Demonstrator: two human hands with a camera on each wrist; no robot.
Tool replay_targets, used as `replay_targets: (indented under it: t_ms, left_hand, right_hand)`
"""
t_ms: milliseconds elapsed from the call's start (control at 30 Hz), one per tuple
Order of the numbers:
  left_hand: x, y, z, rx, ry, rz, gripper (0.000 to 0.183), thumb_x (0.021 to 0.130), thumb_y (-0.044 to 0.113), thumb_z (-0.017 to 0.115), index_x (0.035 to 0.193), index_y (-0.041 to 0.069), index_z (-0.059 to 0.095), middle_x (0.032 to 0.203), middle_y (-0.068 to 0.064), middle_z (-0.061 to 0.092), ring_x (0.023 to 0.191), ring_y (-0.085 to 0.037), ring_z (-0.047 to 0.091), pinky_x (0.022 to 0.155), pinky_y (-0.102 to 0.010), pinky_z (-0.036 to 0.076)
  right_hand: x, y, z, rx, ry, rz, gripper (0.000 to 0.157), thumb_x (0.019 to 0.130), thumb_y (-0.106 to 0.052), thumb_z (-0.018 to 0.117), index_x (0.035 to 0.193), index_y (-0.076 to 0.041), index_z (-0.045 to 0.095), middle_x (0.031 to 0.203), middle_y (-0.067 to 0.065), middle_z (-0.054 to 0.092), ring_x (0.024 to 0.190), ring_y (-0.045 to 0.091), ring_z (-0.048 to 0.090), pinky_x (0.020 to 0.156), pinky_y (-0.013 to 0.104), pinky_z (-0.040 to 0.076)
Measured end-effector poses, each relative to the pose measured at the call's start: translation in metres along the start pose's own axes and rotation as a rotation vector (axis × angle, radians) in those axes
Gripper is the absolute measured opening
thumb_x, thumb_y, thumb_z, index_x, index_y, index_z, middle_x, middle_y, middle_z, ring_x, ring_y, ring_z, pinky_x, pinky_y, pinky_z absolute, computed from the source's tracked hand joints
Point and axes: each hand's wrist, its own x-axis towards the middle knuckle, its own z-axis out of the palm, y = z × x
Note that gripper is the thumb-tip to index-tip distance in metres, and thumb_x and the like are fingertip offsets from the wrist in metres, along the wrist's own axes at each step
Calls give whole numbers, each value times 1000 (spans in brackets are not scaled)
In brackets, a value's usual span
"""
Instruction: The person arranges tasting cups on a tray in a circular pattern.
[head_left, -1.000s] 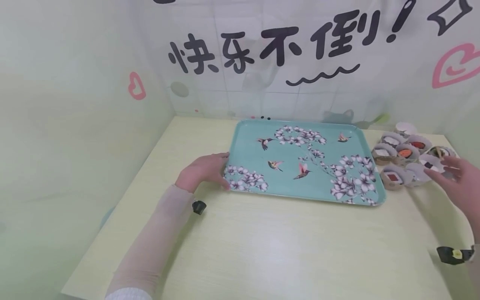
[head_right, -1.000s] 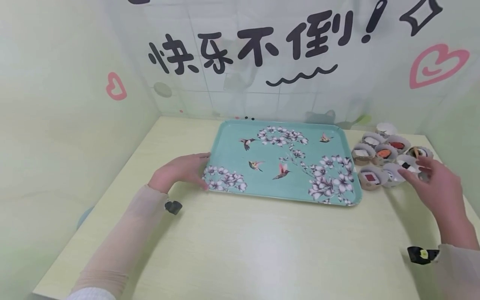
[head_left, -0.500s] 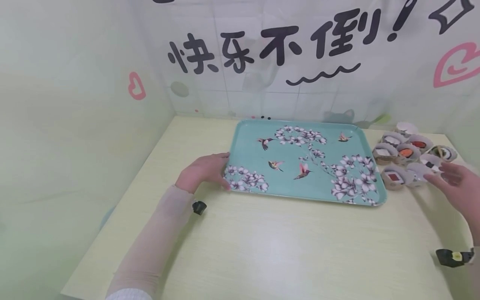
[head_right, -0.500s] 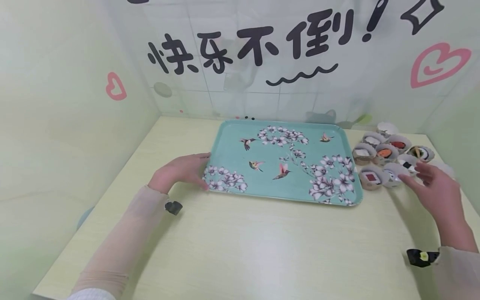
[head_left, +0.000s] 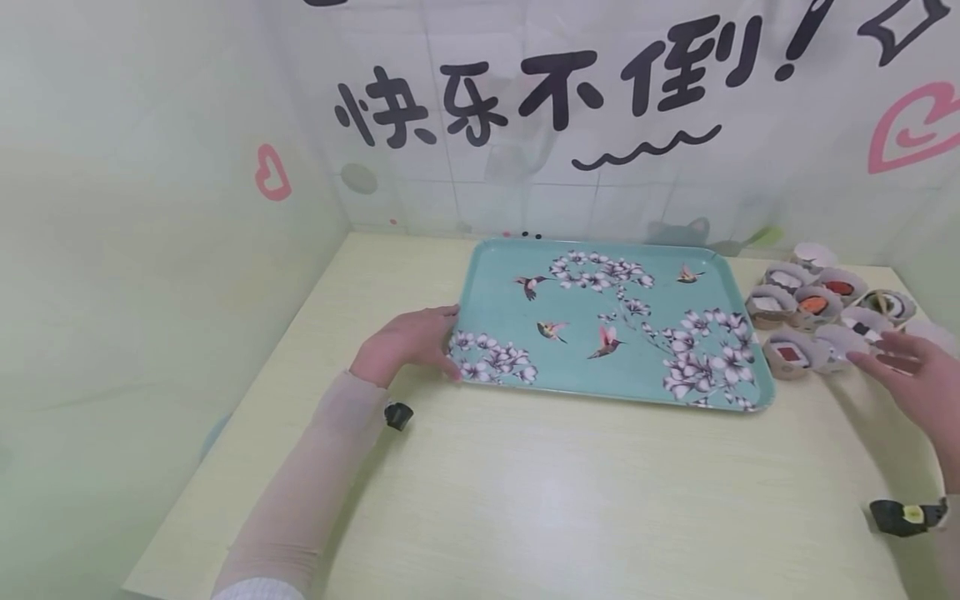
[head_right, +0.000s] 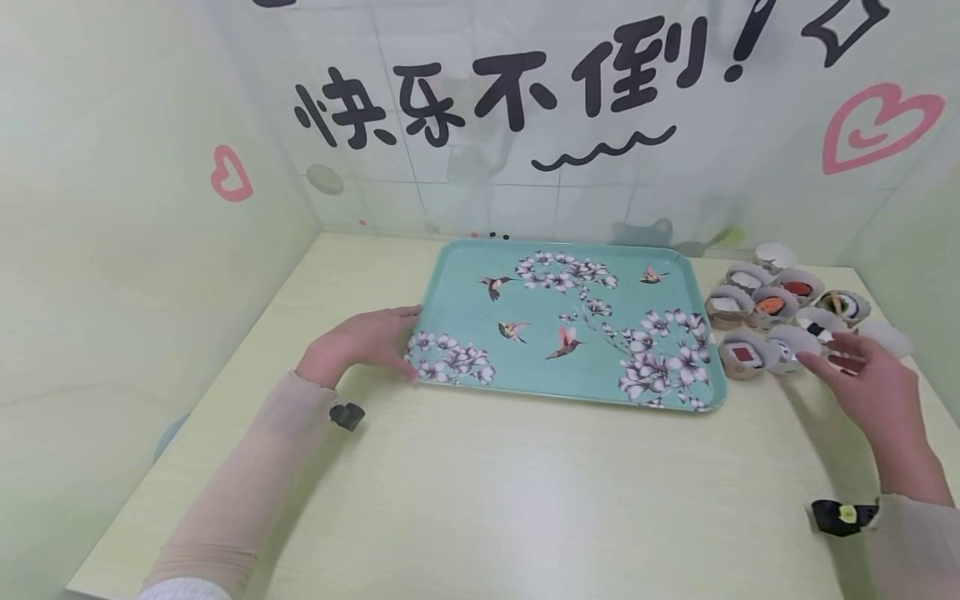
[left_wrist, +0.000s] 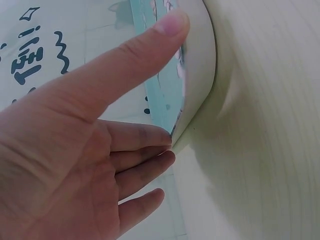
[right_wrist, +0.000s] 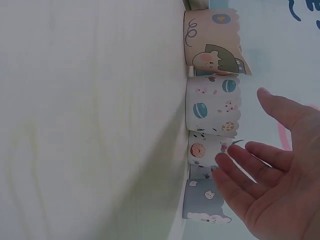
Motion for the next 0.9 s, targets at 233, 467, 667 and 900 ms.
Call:
replay_targets:
  t_ms: [233,467,667,900]
  left_hand:
    - [0,-1,0,-1,1,-2,113,75,49,84,159,9,21,168,-6,19,154,-32,22,125,-48,27]
    - [1,-1,1,4,-1,-3,112,75,50,84,159,10,21,168,-5,19,154,-31,22,125,-49,27]
    - [1,-1,1,7,0,1,112,75,50,84,159,10,21,168,-6,19,154,-31,22,125,-48,27]
    - [2,-1,1,15,-4,-4,112,76,51,83,160,10,21,168,-6,17,154,-31,21,126,-48,26]
  right_hand:
    - [-1,4,0,-1,-50,-2,80,104,-44,45,151,14,18,147,45,28,129,65,31,101,74,34]
    - [2,7,1,-44,-56,-34,80,103,-43,49,147,18,24,143,46,34,122,66,37,73,24,46]
    - [1,5,2,-41,-62,-18,83,102,-44,50,148,19,21,144,47,32,122,66,37,81,44,51]
    - [-1,3,3,-29,-76,-11,85,102,-44,50,147,21,19,146,48,28,124,67,35,89,61,47]
